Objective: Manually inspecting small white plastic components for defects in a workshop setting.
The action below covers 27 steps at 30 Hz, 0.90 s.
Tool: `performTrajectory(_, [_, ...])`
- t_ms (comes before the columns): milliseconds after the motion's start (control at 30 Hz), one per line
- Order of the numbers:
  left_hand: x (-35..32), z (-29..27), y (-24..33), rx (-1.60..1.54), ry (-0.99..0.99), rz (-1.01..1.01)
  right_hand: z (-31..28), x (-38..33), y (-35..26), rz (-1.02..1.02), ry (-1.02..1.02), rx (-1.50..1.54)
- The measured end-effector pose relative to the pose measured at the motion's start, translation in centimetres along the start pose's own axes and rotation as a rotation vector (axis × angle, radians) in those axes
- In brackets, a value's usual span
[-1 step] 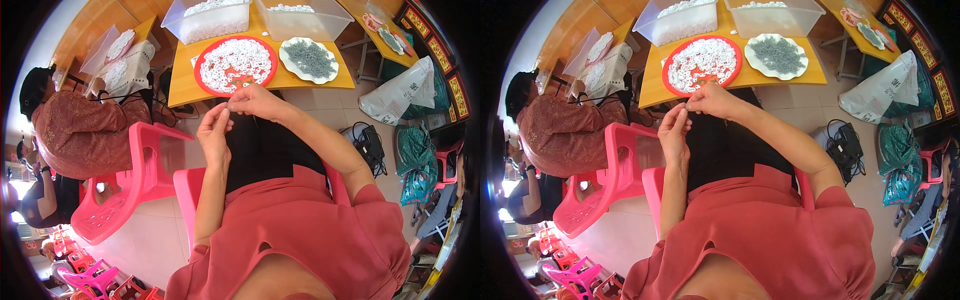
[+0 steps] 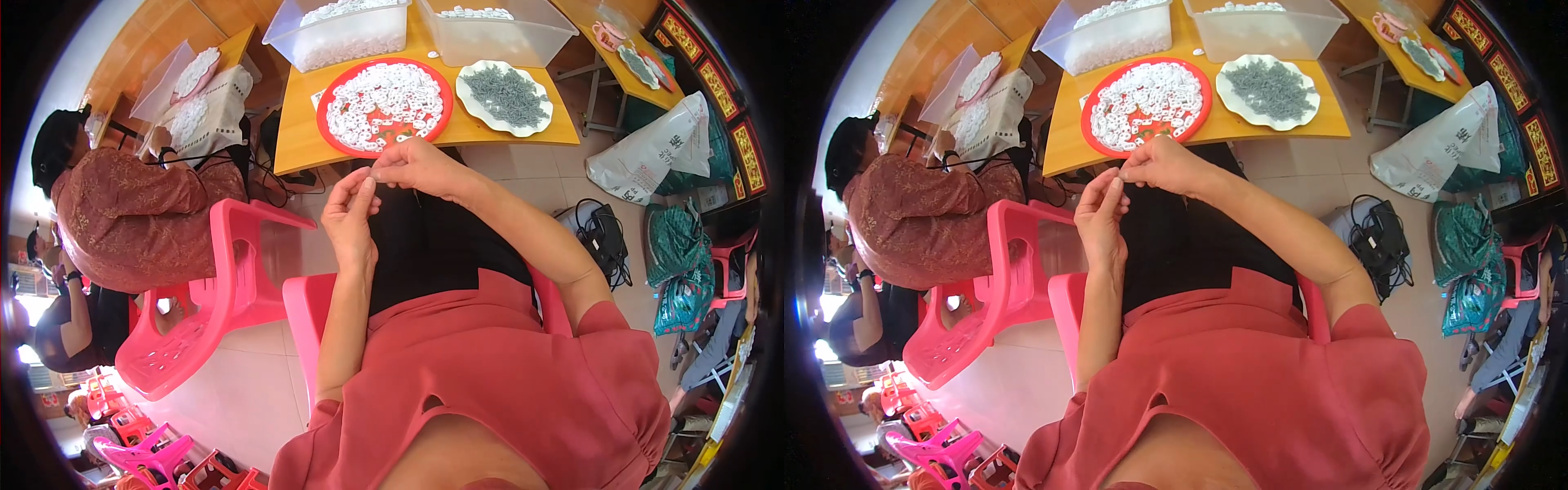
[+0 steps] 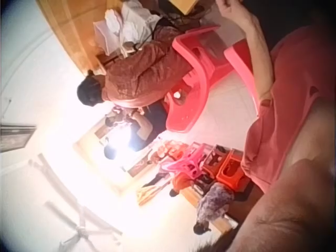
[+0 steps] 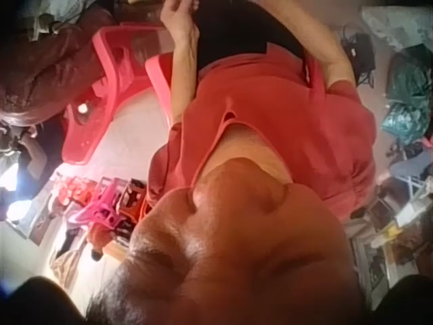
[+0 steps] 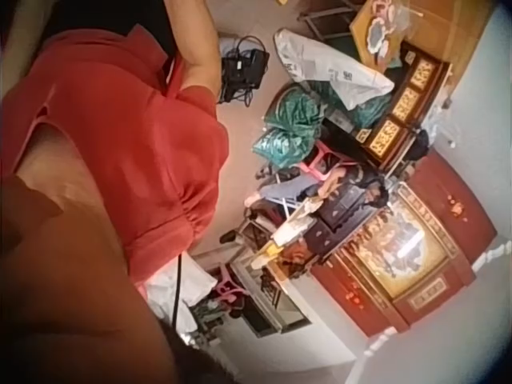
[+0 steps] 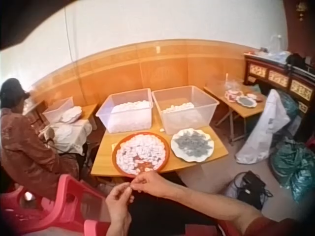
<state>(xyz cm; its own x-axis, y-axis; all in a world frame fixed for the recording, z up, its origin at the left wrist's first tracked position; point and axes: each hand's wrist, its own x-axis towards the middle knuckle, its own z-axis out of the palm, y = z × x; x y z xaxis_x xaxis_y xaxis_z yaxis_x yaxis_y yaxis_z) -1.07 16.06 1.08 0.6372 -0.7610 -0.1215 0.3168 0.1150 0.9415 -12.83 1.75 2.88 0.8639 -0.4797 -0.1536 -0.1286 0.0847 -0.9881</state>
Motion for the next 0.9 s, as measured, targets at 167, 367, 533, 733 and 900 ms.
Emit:
performTrajectory(167, [0.1,0.1,-0.3,0.017,0.007,0.017,0.1,-0.6,-0.1,0.005,0.018,0.002])
performTrajectory(367, [0.6,-1.0,-0.6,-0.093,-0.018,-0.042,-2.3,1.3,-0.3,-0.048,0.069,-0.184])
performTrajectory(533, [0.7,-0.1,-0.2,-0.156,-0.021,-0.112,-7.0,7.1,1.9,-0.157,0.379,-0.791])
performTrajectory(733, [0.7,-0.9,0.3,-0.204,-0.006,-0.13,-4.3,8.8,0.2,0.029,0.433,-1.08])
performTrajectory(900, [0.8,-0.8,0.3,-0.222,-0.015,-0.14,-4.6,9.3,0.6,0.02,0.407,-1.127])
